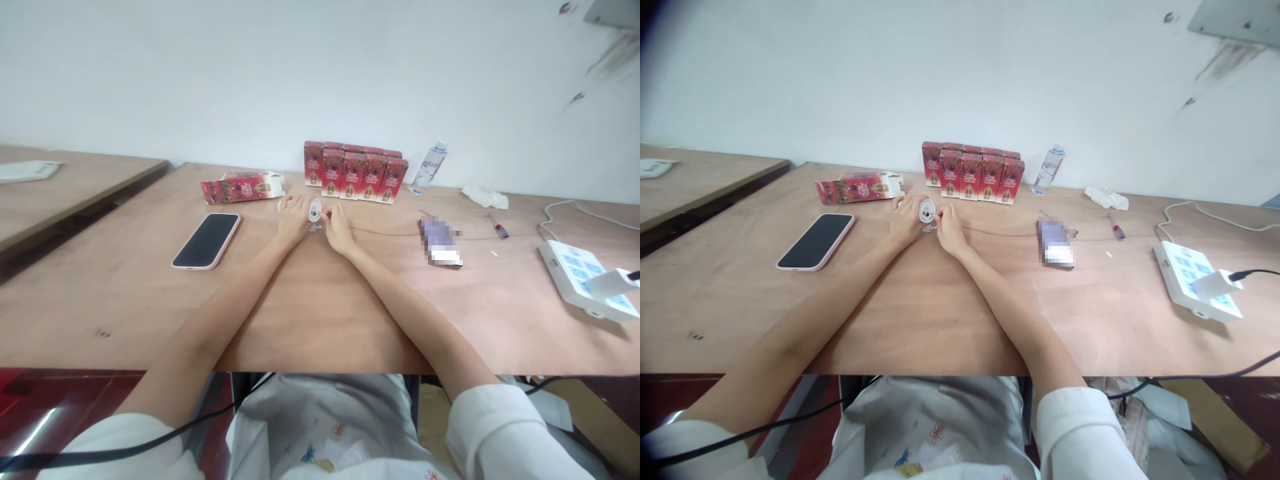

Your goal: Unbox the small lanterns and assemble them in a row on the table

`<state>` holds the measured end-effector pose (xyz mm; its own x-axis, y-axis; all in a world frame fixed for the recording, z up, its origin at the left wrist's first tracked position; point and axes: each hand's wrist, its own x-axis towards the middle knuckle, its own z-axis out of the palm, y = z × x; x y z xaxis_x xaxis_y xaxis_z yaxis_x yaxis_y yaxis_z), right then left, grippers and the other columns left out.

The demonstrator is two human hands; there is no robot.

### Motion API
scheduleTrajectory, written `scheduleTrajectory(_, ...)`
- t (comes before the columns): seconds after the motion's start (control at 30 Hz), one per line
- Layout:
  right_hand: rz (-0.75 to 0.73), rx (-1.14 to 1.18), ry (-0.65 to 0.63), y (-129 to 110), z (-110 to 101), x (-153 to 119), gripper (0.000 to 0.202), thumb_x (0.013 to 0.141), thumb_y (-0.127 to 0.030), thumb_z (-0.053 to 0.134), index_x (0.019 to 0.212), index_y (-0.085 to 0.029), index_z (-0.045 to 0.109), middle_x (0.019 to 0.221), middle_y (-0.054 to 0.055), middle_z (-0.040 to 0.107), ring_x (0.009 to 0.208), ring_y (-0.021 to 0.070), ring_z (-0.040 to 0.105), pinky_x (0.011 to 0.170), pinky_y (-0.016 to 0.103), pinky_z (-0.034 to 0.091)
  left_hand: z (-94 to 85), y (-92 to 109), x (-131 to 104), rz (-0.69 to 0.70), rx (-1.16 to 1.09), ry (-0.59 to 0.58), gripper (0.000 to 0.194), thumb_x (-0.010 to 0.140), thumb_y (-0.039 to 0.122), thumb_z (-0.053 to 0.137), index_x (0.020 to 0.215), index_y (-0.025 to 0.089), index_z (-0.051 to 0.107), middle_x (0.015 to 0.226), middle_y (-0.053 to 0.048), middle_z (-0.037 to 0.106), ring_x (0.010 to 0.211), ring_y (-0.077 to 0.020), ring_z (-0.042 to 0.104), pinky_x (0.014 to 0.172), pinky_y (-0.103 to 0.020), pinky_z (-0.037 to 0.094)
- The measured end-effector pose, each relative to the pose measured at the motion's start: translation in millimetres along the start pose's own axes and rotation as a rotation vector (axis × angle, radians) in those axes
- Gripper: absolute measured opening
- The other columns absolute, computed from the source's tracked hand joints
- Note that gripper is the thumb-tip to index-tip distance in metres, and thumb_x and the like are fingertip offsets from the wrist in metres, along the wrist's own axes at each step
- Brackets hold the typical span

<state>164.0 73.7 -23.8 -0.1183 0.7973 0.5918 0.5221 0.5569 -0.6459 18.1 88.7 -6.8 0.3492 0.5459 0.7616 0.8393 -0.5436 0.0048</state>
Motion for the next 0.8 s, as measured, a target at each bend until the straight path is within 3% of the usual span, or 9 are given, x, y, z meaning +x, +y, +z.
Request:
scheduleTrajectory(0.2,0.076,-0.131,-0.066,-4.5,-4.4,-2.6,0.007,0.086,-0.017,0.044,0.082,-0.019,0.049,0.092,0.009,0.055,0.092,0.0223,0.051,0.090,0.040,0.039,1.1,-3.0,-0.2,0.016,0.035,0.002,0.039,0.091,0.046,0.041,0.111,0.016,0.056,0.103,-0.015,0.068,0.100,-0.0279,0.061,0.090,-0.042,0.037)
scheduleTrajectory(0.47,0.128,-0.173,-0.080,-1.9,-3.3,-3.7,0.008,0.079,-0.013,0.053,0.073,-0.019,0.054,0.090,0.011,0.058,0.097,0.0272,0.050,0.095,0.049,0.036,3.0,-2.5,0.5,0.056,0.033,0.007,0.030,0.091,0.027,0.040,0.114,0.019,0.058,0.105,-0.015,0.068,0.107,-0.0277,0.059,0.093,-0.046,0.037)
scheduleTrajectory(0.67,0.154,-0.136,-0.007,0.4,-3.5,-3.1,0.010,0.072,-0.009,0.059,0.074,-0.019,0.059,0.086,0.007,0.061,0.094,0.0236,0.053,0.095,0.045,0.039,1.6,2.1,1.2,0.061,0.018,-0.039,0.033,0.093,0.020,0.031,0.114,0.020,0.058,0.112,-0.014,0.067,0.116,-0.0281,0.056,0.100,-0.055,0.031)
scheduleTrajectory(0.8,0.114,-0.042,-0.007,-5.9,-8.0,-2.7,0.008,0.076,-0.014,0.061,0.083,-0.017,0.063,0.091,0.007,0.063,0.090,0.0206,0.058,0.089,0.039,0.045,0.9,5.0,1.3,0.063,0.022,-0.043,0.033,0.093,0.020,0.032,0.114,0.021,0.058,0.111,-0.015,0.067,0.115,-0.0294,0.056,0.099,-0.060,0.029)
